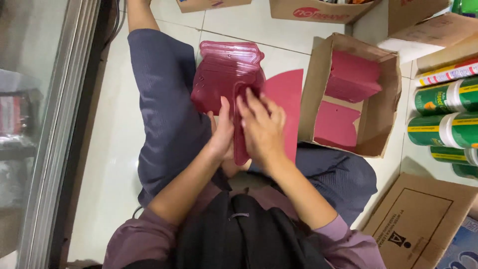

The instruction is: The person sits on the floor and repeatedly folds pink, irregularly shaped paper cutouts. They take the cutouts from a cardboard box, fold them in half, and place them onto a growing stack on their lap.

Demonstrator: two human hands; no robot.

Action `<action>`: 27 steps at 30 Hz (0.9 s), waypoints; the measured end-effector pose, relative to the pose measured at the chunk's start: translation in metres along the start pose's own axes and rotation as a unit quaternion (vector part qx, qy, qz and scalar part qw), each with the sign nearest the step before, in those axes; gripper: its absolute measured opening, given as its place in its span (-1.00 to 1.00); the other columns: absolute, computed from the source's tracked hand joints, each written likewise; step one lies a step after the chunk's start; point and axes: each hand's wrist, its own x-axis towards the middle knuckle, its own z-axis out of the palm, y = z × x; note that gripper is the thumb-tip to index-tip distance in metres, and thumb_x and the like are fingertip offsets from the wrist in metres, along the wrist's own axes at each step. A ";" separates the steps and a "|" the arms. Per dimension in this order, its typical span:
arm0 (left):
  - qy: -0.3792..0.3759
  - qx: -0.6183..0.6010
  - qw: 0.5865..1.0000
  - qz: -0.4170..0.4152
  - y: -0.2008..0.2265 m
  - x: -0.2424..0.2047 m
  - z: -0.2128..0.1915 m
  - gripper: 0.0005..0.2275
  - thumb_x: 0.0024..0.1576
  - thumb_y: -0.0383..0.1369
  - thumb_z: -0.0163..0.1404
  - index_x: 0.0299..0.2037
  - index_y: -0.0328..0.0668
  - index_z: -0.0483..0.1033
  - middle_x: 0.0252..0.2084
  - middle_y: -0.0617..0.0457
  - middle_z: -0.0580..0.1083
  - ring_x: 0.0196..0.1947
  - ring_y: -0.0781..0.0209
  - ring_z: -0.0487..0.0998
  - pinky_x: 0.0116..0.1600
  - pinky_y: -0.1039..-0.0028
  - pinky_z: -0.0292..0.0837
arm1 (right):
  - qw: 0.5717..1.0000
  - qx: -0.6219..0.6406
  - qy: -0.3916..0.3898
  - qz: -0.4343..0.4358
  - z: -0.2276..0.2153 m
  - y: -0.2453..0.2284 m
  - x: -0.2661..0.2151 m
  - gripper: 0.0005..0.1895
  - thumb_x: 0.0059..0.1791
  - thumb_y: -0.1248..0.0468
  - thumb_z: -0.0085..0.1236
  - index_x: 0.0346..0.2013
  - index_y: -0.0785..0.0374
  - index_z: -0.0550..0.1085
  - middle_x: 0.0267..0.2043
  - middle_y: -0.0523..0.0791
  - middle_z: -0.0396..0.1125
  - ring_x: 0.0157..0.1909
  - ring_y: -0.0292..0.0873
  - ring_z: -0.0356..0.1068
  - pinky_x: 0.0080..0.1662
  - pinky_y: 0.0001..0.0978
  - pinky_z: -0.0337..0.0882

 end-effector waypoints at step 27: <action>-0.062 -0.162 0.985 0.021 -0.003 0.006 0.008 -0.54 0.17 -0.07 0.09 0.20 -0.17 0.49 -0.01 -0.16 0.57 -0.09 -0.04 0.64 -0.01 0.10 0.59 | 0.987 -0.043 0.099 0.120 0.000 0.012 -0.065 -0.62 0.15 0.12 -0.08 0.24 -0.01 0.52 0.26 -0.20 0.35 0.22 0.05 0.26 0.21 -0.07 0.22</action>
